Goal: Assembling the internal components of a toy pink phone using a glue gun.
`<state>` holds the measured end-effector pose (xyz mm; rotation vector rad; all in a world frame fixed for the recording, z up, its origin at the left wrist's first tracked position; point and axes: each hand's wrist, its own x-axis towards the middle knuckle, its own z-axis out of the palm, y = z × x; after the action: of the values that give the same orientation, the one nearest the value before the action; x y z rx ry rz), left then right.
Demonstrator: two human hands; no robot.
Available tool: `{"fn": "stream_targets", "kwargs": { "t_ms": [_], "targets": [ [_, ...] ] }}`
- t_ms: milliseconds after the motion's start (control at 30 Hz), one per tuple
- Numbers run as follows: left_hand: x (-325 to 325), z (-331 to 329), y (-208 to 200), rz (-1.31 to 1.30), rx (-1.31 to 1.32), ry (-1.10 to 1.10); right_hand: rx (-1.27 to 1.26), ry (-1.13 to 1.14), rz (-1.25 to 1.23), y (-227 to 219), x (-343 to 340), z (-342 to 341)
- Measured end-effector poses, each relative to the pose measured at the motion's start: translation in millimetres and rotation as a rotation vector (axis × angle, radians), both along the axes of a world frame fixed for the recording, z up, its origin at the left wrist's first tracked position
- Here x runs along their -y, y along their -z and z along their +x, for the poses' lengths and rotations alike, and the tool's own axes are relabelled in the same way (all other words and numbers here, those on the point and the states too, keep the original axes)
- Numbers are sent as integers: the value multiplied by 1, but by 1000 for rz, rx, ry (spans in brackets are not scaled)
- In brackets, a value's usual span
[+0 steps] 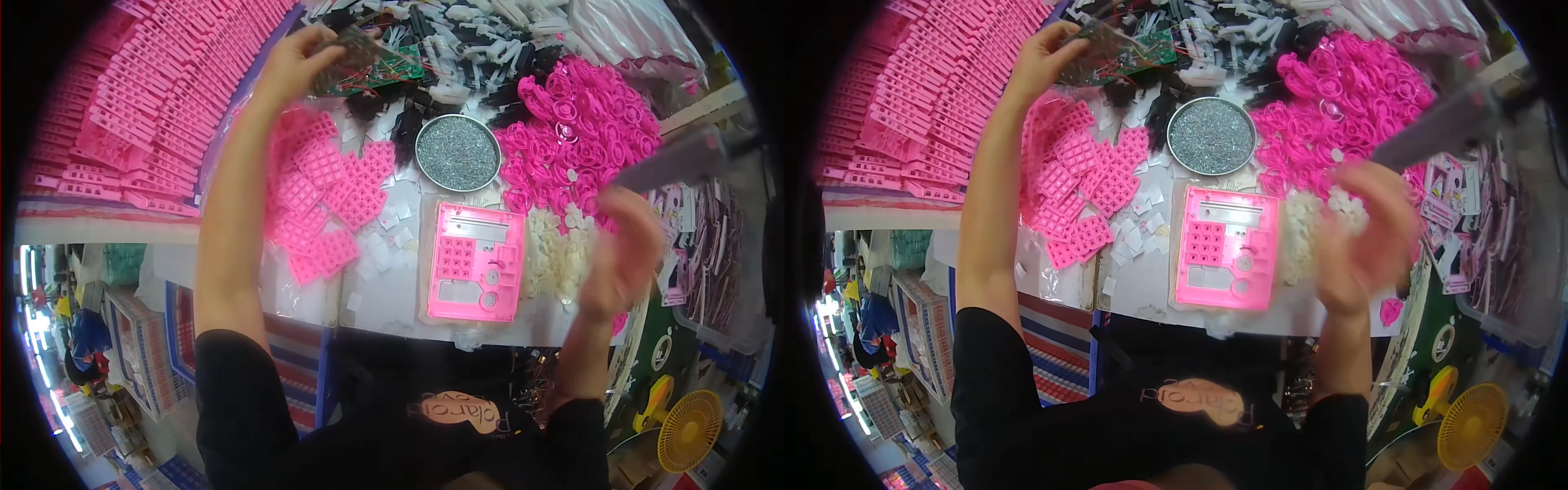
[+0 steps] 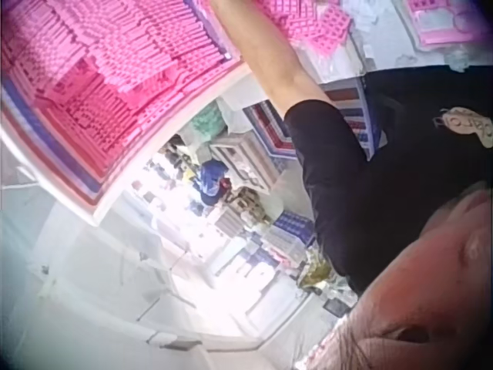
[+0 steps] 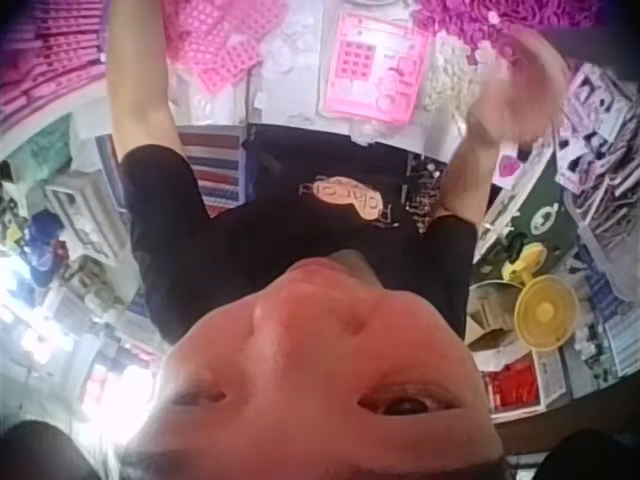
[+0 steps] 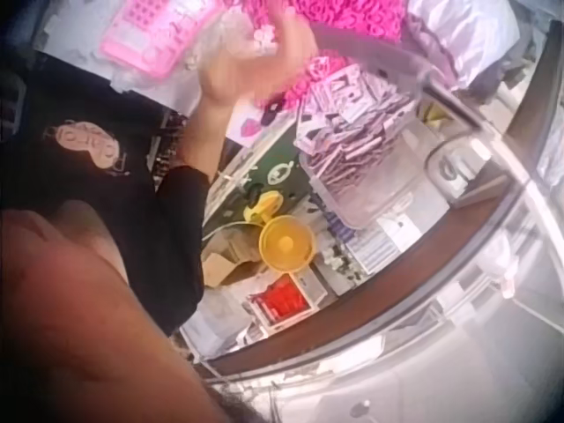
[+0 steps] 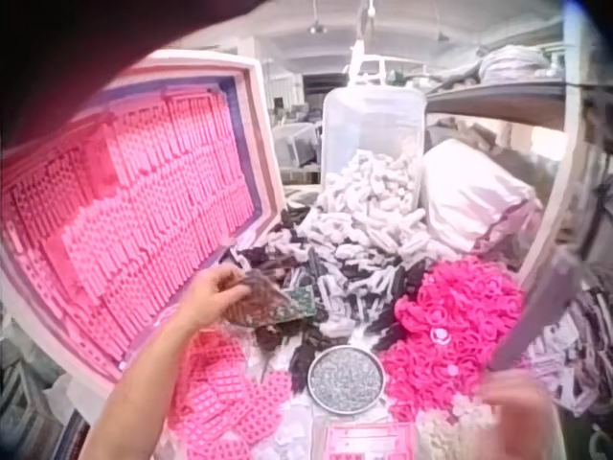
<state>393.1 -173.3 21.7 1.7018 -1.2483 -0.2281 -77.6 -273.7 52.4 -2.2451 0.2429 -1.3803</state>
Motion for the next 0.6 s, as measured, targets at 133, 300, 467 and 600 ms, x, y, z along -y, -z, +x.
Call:
{"fn": "stream_targets", "kwargs": {
  "t_ms": [133,300,467,600],
  "targets": [
    [24,-41,-38,355,216,232,-225,-34,54,41,30,150],
    [0,-50,-47,10,384,-77,-447,-438,779,48,49,253],
    [-29,-19,-13,360,-243,-349,-201,-580,1191,69,50,259],
    [-16,-30,28,202,-400,-257,-200,-456,1185,79,43,273]
  ]
}}
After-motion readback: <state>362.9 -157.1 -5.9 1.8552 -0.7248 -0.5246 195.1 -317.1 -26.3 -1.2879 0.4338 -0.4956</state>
